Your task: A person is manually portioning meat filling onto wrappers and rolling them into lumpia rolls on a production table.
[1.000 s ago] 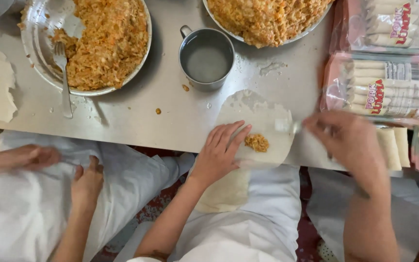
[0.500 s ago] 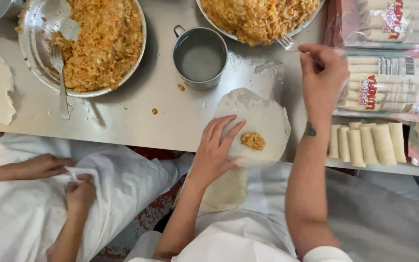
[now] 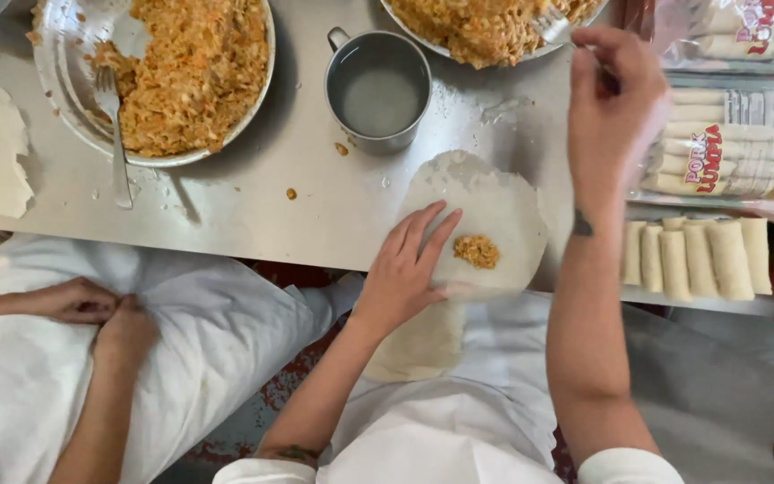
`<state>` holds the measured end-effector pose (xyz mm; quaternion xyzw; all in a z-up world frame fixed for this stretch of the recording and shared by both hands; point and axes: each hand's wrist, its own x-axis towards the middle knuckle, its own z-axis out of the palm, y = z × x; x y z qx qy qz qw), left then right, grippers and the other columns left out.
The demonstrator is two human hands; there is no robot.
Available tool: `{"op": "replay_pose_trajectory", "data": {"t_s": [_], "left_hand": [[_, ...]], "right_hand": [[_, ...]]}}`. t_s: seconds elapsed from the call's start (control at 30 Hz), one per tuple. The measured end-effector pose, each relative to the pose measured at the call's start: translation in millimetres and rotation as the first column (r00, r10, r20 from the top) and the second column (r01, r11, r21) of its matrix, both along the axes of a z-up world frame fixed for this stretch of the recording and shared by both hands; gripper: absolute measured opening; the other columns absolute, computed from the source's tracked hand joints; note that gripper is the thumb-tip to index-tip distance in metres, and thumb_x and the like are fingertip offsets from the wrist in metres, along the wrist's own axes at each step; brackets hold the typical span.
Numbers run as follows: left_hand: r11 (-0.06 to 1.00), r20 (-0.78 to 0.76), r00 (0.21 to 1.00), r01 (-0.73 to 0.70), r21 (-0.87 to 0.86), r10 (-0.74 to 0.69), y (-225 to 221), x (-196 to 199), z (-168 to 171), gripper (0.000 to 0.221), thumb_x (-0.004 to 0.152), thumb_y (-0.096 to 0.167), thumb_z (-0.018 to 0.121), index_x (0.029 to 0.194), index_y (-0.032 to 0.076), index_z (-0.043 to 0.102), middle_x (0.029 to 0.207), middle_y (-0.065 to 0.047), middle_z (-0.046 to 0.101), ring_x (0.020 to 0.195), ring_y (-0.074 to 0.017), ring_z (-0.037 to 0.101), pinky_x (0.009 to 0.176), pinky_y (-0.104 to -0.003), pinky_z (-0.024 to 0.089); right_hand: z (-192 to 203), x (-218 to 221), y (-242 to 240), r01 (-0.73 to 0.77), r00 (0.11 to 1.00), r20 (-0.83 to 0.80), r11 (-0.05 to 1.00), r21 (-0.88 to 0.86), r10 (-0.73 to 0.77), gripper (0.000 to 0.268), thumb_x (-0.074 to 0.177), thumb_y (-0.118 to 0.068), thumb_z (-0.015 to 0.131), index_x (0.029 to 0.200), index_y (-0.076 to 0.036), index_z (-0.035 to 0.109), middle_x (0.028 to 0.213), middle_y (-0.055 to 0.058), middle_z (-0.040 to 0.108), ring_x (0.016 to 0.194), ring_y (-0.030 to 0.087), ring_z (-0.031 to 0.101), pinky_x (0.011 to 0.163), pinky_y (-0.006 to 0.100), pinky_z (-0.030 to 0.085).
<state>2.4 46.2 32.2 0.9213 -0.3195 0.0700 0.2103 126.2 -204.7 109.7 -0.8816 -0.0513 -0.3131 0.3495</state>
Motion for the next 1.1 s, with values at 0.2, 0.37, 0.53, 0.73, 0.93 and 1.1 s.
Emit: {"op": "replay_pose_trajectory", "data": {"t_s": [0.2, 0.37, 0.53, 0.73, 0.93, 1.1], "left_hand": [[1.0, 0.009, 1.0, -0.011, 0.023, 0.011, 0, 0, -12, 0.146, 0.05, 0.052, 0.107, 0.163, 0.004, 0.03, 0.164, -0.014, 0.042, 0.143, -0.0282, 0.053, 0.121, -0.04, 0.047], [0.996, 0.134, 0.988, -0.076, 0.035, 0.071, -5, -1, -11, 0.108, 0.093, 0.084, 0.056, 0.163, 0.003, 0.035, 0.162, -0.01, 0.048, 0.136, -0.0239, 0.059, 0.113, -0.037, 0.052], [0.996, 0.129, 0.989, -0.072, 0.047, 0.065, -4, -4, -13, 0.11, 0.092, 0.075, 0.075, 0.163, 0.002, 0.034, 0.162, -0.011, 0.047, 0.137, -0.0244, 0.058, 0.114, -0.038, 0.051], [0.925, 0.174, 0.982, 0.137, -0.355, -0.079, -4, -6, -12, 0.059, 0.087, -0.011, 0.078, 0.138, 0.016, 0.064, 0.15, -0.007, 0.054, 0.13, -0.028, 0.062, 0.11, -0.045, 0.053], [0.898, 0.211, 0.977, 0.128, -0.421, -0.04, -22, 49, 3, 0.022, 0.095, 0.006, 0.084, 0.086, 0.007, 0.064, 0.136, -0.006, 0.062, 0.121, -0.0329, 0.059, 0.099, -0.048, 0.052], [0.933, 0.112, 0.992, 0.091, -0.347, -0.055, -27, 52, -7, 0.044, 0.089, 0.008, 0.079, 0.13, 0.007, 0.061, 0.125, -0.013, 0.063, 0.115, -0.031, 0.067, 0.101, -0.042, 0.057]], "right_hand": [[30, -114, -13, -0.157, 0.882, -0.452, 0.988, -0.009, 0.136, 0.006, 0.11, 0.003, 0.078, 0.114, 0.0, 0.077, 0.102, 0.009, 0.076, 0.072, 0.013, 0.058, 0.065, 0.025, 0.046], [-5, -145, 2, -0.272, 0.789, -0.562, 0.961, 0.043, 0.249, 0.013, 0.1, -0.002, 0.07, 0.107, -0.006, 0.08, 0.098, 0.005, 0.076, 0.077, 0.017, 0.071, 0.065, 0.029, 0.057], [-8, -142, 13, -0.322, 0.804, -0.526, 0.947, 0.005, 0.276, 0.008, 0.096, -0.006, 0.075, 0.102, -0.006, 0.081, 0.095, 0.007, 0.075, 0.071, 0.019, 0.069, 0.056, 0.032, 0.052], [39, -106, -18, -0.157, 0.832, -0.547, 0.985, -0.069, 0.095, 0.018, 0.107, 0.0, 0.071, 0.109, -0.013, 0.082, 0.112, 0.002, 0.079, 0.081, 0.011, 0.059, 0.067, 0.028, 0.042], [-43, 40, -14, 0.012, 0.978, 0.183, 0.849, -0.528, 0.099, 0.034, 0.098, 0.017, 0.075, 0.122, -0.003, 0.087, 0.098, 0.012, 0.07, 0.076, 0.027, 0.058, 0.064, 0.039, 0.043], [-21, -69, 23, -0.258, 0.96, -0.166, 0.942, -0.215, 0.225, 0.049, 0.102, 0.013, 0.048, 0.149, 0.0, 0.055, 0.121, 0.02, 0.063, 0.111, 0.042, 0.062, 0.095, 0.054, 0.049]]}}
